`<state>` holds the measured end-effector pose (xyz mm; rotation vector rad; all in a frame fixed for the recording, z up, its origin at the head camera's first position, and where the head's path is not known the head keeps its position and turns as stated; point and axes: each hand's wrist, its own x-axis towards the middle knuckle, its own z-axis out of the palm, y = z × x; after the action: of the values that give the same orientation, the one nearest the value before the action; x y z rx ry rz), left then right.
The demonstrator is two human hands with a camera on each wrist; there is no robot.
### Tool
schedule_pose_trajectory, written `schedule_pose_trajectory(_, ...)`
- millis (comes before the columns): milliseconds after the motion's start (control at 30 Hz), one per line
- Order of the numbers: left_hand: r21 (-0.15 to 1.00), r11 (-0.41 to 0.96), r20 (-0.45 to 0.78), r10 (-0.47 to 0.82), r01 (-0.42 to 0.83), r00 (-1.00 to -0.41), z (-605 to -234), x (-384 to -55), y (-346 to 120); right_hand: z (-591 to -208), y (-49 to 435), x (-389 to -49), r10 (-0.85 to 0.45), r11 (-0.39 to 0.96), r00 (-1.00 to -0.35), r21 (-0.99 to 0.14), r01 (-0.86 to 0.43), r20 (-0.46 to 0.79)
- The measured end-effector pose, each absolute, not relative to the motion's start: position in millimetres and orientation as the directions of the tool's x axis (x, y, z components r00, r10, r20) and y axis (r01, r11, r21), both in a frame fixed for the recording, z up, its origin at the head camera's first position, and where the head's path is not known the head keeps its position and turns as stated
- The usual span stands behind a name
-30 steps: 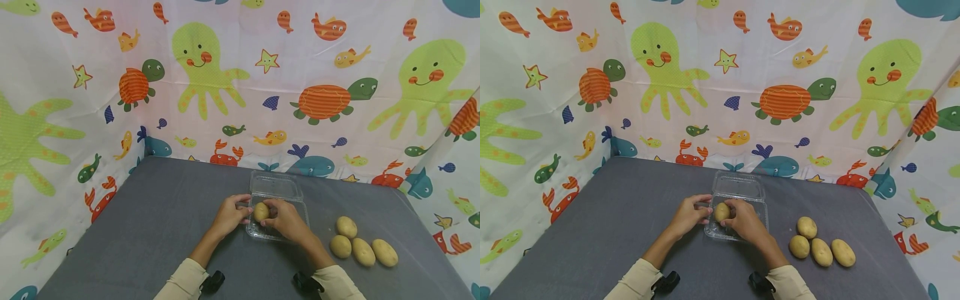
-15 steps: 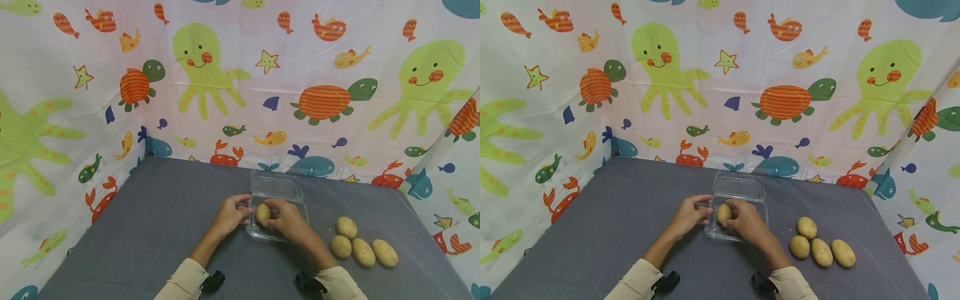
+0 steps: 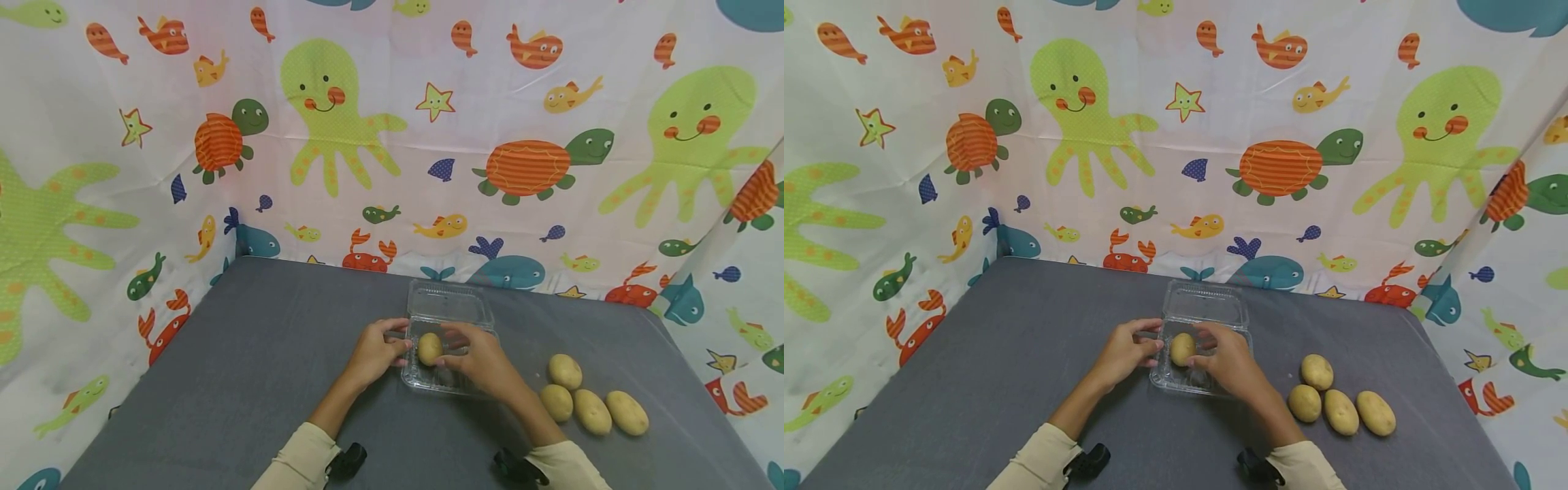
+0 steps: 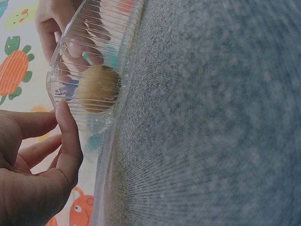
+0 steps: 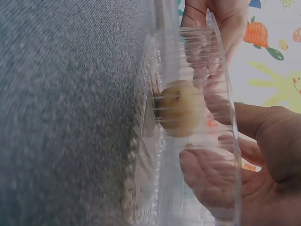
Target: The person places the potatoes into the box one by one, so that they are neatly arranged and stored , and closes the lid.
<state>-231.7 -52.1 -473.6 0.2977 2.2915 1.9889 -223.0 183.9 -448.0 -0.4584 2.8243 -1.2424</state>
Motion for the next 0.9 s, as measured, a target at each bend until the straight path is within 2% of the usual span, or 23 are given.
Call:
schedule_pose_trajectory(200, 0.988, 0.128, 0.056, 0.208, 0.084, -0.976, -474, -231, -52, -446, 196, -218, -0.239, 0.608, -0.967, -0.763, -0.222, 0.09)
schedule_pose_trajectory(467, 0.988, 0.126, 0.057, 0.208, 0.084, -0.976, -473, -231, -51, -442, 210, -212, -0.237, 0.595, -0.954, -0.749, -0.291, 0.182)
schedule_pose_trajectory(900, 0.989, 0.124, 0.052, 0.205, 0.078, -0.977, -473, -231, -51, -438, 236, -204, -0.19, 0.596, -0.951, -0.741, -0.309, 0.244)
